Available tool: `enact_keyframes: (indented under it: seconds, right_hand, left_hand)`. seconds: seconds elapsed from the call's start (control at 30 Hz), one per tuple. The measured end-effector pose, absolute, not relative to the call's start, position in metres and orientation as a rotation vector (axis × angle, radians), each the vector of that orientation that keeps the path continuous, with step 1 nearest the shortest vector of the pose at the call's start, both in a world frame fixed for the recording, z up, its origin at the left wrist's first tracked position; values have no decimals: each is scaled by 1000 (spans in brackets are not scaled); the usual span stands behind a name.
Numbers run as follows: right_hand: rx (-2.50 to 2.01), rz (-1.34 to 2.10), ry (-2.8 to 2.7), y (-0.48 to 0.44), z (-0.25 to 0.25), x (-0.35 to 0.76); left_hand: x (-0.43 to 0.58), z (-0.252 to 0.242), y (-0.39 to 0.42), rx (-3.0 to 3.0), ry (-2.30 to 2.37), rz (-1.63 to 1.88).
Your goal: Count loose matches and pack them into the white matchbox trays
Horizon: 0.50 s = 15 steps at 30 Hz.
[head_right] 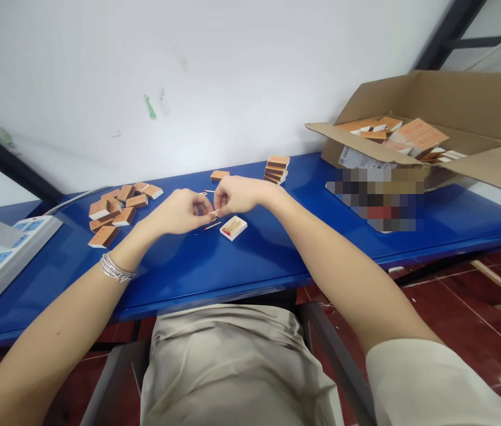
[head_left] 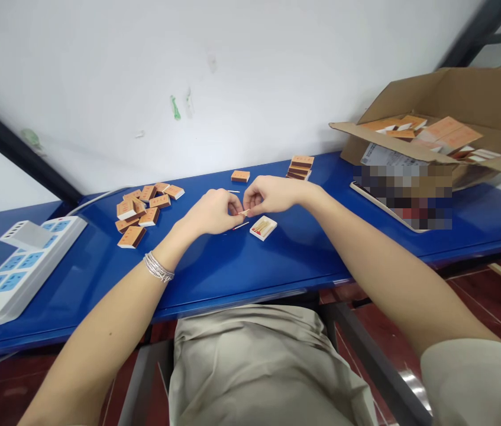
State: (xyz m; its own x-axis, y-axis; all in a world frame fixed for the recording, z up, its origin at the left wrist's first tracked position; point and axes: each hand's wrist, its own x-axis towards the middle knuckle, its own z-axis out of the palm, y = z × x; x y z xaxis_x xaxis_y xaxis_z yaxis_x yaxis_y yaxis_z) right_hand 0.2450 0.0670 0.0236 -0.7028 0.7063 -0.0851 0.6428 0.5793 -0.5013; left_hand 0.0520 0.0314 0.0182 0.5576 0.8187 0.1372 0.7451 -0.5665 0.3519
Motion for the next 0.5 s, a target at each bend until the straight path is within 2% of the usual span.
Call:
enact_keyframes:
  seconds: [0.2, 0.5]
  right_hand:
    - [-1228, 844, -2891, 62, 42, 260]
    - [-1265, 831, -2923, 64, 37, 254]
  left_hand:
    - [75, 9, 10, 2391, 1276, 500]
    - [82, 3, 4, 2416, 1348, 459]
